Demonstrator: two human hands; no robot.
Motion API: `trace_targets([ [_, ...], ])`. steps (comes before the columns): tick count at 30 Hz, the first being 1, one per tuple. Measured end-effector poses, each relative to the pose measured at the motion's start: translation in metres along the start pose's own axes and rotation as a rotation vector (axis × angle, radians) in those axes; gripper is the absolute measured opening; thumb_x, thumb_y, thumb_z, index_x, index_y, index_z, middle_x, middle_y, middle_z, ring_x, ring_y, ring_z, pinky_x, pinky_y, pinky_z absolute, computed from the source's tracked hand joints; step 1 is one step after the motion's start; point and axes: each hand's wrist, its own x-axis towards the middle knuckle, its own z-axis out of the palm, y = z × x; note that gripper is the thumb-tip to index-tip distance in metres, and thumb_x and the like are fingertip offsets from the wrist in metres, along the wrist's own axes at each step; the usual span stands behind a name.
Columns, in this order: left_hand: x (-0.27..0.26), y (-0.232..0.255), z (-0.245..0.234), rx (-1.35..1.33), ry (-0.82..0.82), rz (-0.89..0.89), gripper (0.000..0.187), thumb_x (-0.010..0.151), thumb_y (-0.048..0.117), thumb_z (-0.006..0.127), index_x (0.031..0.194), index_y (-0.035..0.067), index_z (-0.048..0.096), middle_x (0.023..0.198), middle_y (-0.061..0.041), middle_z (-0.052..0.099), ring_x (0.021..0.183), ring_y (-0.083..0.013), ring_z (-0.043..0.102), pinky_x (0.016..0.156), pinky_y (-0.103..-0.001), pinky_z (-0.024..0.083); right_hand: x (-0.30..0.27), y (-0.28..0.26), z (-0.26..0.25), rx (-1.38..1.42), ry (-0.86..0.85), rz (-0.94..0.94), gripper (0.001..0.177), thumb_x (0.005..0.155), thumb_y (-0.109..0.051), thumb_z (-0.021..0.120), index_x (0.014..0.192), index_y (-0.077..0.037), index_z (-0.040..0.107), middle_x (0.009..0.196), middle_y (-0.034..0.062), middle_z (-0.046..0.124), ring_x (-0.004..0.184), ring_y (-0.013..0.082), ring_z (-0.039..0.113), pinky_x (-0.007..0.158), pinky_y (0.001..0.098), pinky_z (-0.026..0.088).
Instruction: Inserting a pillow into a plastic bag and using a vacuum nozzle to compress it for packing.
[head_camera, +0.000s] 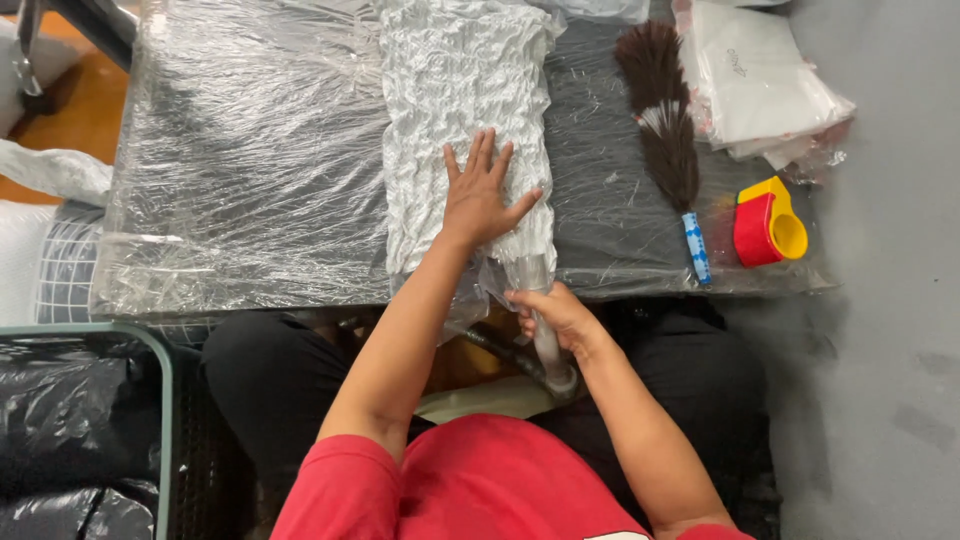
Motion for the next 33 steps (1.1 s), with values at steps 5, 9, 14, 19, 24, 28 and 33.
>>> trace_targets([
  [5,-0.069,0.019,-0.020,-0.392,0.482,-0.010,0.040,0.101,0.030,0.066,0.133,0.007,0.060,0.134,-0.014,0.058,0.131,-0.0335,0.057,0.112,-0.045,0.046,0.003,-0.006,0.002,-0.060,-0.008,0.001,0.025,0.080,-0.014,0.083,0.091,0.002,0.067,0.068,0.0196,0.065,0.056,0.0300,0.072,0.045,0.0412,0.057],
  [9,-0.166,0.044,-0.023,-0.525,0.275,-0.164,0.020,0.098,0.034,0.066,0.096,0.014,0.064,0.082,-0.006,0.063,0.081,-0.0284,0.068,0.073,-0.041,0.054,-0.002,-0.009,0.006,-0.063,0.004,-0.001,0.022,0.079,-0.015,0.081,0.089,-0.001,0.067,0.069,0.0157,0.066,0.056,0.0264,0.069,0.045,0.0395,0.055],
  [14,-0.212,0.044,0.043,-0.838,-0.264,-0.576,0.044,0.093,0.062,0.066,0.107,0.020,0.063,0.102,-0.008,0.073,0.103,-0.0268,0.072,0.086,-0.040,0.056,0.011,-0.002,0.004,0.037,-0.011,-0.028,0.022,0.082,-0.012,0.081,0.078,-0.004,0.062,0.060,0.0067,0.054,0.045,0.0133,0.055,0.039,0.0325,0.049],
  [19,-0.180,0.059,0.072,-1.098,-0.354,-0.689,0.069,0.094,0.072,0.058,0.134,0.015,0.052,0.139,-0.022,0.060,0.135,-0.0393,0.054,0.115,-0.050,0.043,-0.005,-0.023,0.028,0.201,0.037,-0.031,0.036,0.086,-0.023,0.086,0.075,-0.002,0.059,0.060,0.0056,0.051,0.043,0.0133,0.052,0.040,0.0341,0.049],
  [24,-0.171,0.108,-0.020,-1.118,-0.294,-0.743,0.066,0.099,0.066,0.047,0.129,0.007,0.047,0.135,-0.032,0.058,0.133,-0.0451,0.053,0.117,-0.053,0.040,-0.012,-0.043,0.028,0.286,-0.040,0.100,0.043,0.087,-0.041,0.076,0.075,-0.006,0.054,0.061,0.0055,0.049,0.051,0.0218,0.056,0.054,0.0388,0.050],
  [28,-0.176,0.095,-0.011,-1.176,-0.263,-0.702,0.070,0.102,0.064,0.043,0.126,-0.001,0.046,0.079,-0.016,0.076,0.087,-0.0293,0.077,0.091,-0.045,0.055,-0.011,-0.053,0.014,0.253,-0.305,0.170,0.035,0.090,-0.035,0.065,0.087,-0.001,0.066,0.080,0.0143,0.071,0.082,0.0292,0.076,0.080,0.0460,0.061],
  [33,-0.175,0.083,0.024,-1.190,-0.207,-0.734,0.066,0.101,0.064,0.049,0.122,0.002,0.049,0.073,-0.013,0.075,0.072,-0.0257,0.077,0.075,-0.041,0.061,0.002,-0.039,0.011,0.276,-0.285,0.174,0.029,0.085,-0.026,0.067,0.098,0.000,0.064,0.090,0.0125,0.071,0.091,0.0313,0.074,0.090,0.0473,0.058],
])
